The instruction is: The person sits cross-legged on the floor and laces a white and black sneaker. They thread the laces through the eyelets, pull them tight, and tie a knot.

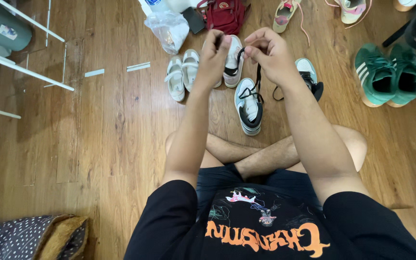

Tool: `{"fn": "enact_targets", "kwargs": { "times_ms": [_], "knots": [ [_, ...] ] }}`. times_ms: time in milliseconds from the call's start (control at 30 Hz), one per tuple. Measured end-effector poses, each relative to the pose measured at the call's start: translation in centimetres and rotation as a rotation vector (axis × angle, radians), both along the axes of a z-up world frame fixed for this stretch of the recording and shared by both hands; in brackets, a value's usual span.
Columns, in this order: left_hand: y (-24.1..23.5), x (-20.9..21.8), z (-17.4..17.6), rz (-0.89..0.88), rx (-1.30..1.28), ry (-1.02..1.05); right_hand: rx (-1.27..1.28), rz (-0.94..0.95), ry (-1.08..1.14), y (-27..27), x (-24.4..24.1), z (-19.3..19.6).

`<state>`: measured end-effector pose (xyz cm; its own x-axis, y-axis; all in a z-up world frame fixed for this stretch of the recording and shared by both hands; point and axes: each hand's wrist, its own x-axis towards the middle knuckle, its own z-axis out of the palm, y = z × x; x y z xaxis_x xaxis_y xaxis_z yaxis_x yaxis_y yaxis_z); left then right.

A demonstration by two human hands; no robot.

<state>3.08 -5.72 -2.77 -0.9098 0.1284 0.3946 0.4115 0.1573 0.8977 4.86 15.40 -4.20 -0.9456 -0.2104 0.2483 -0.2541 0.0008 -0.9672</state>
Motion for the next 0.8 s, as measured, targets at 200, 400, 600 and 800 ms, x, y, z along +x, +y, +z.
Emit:
{"fn": "enact_targets", "kwargs": {
  "times_ms": [200,400,600,800],
  "knots": [
    [2.1,1.4,-2.1,-0.177,0.161,-0.159,0.007,-0.044,-0.050,-0.3,0.1,1.7],
    [3.6,1.8,-2.1,-0.211,0.189,-0.106,0.067,-0.127,-0.014,-0.5,0.2,2.2],
    [3.7,1.6,-2.5,-0.254,0.295,-0.225,0.092,-0.164,0.005,-0.8,0.8,3.1],
    [1.7,1.4,0.0,-0.051,0.453,-0.357,0.034,0.015,-0.135,-0.2,1.4,1.4]
  ]
}}
